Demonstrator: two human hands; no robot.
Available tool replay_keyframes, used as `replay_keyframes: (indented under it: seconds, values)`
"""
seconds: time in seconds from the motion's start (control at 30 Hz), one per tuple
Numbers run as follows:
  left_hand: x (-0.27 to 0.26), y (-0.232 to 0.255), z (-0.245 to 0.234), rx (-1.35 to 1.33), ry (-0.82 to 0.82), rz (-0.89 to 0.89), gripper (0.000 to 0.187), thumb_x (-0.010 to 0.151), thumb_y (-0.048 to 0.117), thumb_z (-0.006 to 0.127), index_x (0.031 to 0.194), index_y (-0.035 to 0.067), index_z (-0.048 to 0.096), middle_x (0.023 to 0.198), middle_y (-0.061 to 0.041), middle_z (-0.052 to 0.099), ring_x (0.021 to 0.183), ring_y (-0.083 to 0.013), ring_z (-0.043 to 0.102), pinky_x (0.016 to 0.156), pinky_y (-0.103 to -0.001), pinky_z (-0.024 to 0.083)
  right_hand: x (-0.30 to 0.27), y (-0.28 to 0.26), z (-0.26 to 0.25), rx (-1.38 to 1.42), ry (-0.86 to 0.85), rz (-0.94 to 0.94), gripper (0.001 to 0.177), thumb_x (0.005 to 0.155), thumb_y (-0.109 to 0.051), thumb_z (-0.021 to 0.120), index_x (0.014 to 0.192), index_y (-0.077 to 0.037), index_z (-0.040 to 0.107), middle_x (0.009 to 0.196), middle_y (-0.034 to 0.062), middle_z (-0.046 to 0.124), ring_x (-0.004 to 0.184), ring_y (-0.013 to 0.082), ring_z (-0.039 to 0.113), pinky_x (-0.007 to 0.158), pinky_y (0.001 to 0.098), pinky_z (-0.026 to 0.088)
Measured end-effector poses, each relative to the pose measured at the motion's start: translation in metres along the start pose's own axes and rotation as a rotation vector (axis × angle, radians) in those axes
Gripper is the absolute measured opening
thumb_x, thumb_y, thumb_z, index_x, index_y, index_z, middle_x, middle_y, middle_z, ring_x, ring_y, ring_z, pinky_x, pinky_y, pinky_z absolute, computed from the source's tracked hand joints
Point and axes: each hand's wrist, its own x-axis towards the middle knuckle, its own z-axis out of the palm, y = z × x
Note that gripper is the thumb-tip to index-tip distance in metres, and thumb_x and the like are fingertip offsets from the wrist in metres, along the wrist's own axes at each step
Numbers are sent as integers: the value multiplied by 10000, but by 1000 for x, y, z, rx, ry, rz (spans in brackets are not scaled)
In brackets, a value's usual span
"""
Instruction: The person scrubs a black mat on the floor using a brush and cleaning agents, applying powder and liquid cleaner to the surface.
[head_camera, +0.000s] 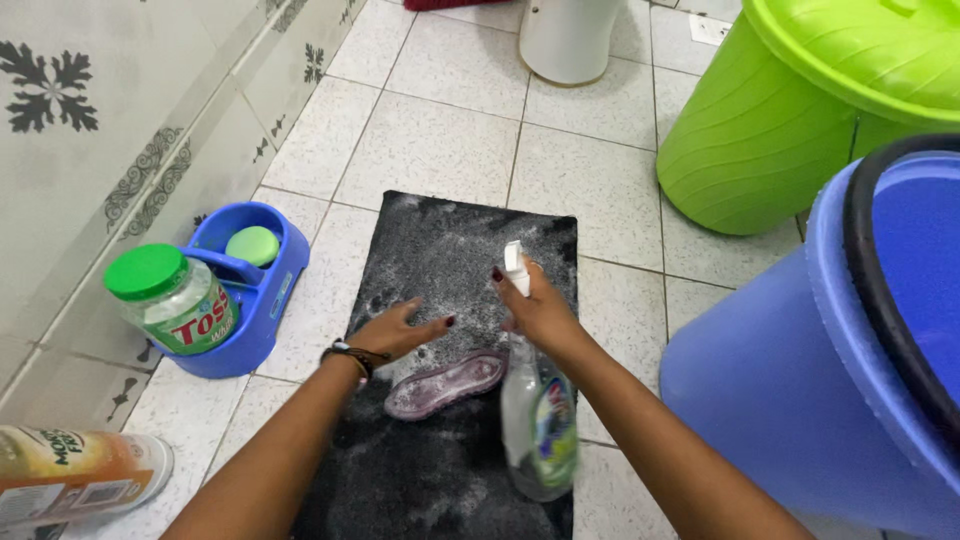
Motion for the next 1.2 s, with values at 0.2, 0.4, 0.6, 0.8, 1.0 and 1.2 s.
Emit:
replay_keyframes:
  seconds: [0.2, 0.4, 0.6, 0.8, 1.0, 1.2]
  values:
    - [-46, 98, 0, -603, -88, 226, 965, 811, 599, 667, 1587, 158, 301, 1600, -148, 435, 1420, -316, 485, 1095, -471, 462, 4, -8, 0, 543, -314, 156, 446, 977, -435, 507, 1290, -124, 445, 1121, 125, 664, 1021, 276, 650, 927, 469, 567]
    - [-58, 117, -24, -874, 32, 375, 761, 801, 310, 762, 1488, 128, 490, 1391, -168, 625, 1102, -257, 700, 831, -366, 618, -2, -13, -12, 859, -570, -137, 550, 1132, -403, 573, 1497, -13, 445, 1254, 172, 573, 1185, 344, 501, 1066, 584, 363]
    - [-38, 87, -56, -558, 400, 313, 458, 882, 253, 704, 1280, 37, 633, 1021, -121, 760, 740, -163, 725, 635, -322, 611, -14, -26, -11, 332, -423, -101, 981, 842, -421, 675, 1612, -256, 90, 1627, 101, 219, 1490, 337, 311, 1186, 561, 361]
    - [-50, 45, -107, -704, 469, 259, 380, 840, 412, 779, 974, 56, 767, 754, -36, 746, 577, -116, 651, 507, -286, 497, 0, 13, -6, -497, -294, -33, 907, 781, -516, 726, 1570, -224, 384, 1508, 156, 532, 1397, 332, 542, 1101, 465, 516]
    - [-76, 45, -110, -483, 631, -25, 526, 810, 567, 793, 836, 45, 735, 649, -66, 704, 520, -157, 661, 512, -298, 508, 49, 113, -2, -889, -191, -321, 726, 900, -539, 689, 1476, -135, 509, 1545, 136, 523, 1472, 322, 458, 1215, 412, 376]
    - [-67, 26, -109, -512, 596, 104, 487, 762, 579, 769, 763, 91, 776, 651, -6, 741, 564, -121, 714, 569, -280, 541, 63, 181, -11, -1167, -15, -445, 613, 1005, -402, 505, 1534, -117, 385, 1628, 162, 320, 1491, 381, 314, 1162, 472, 334]
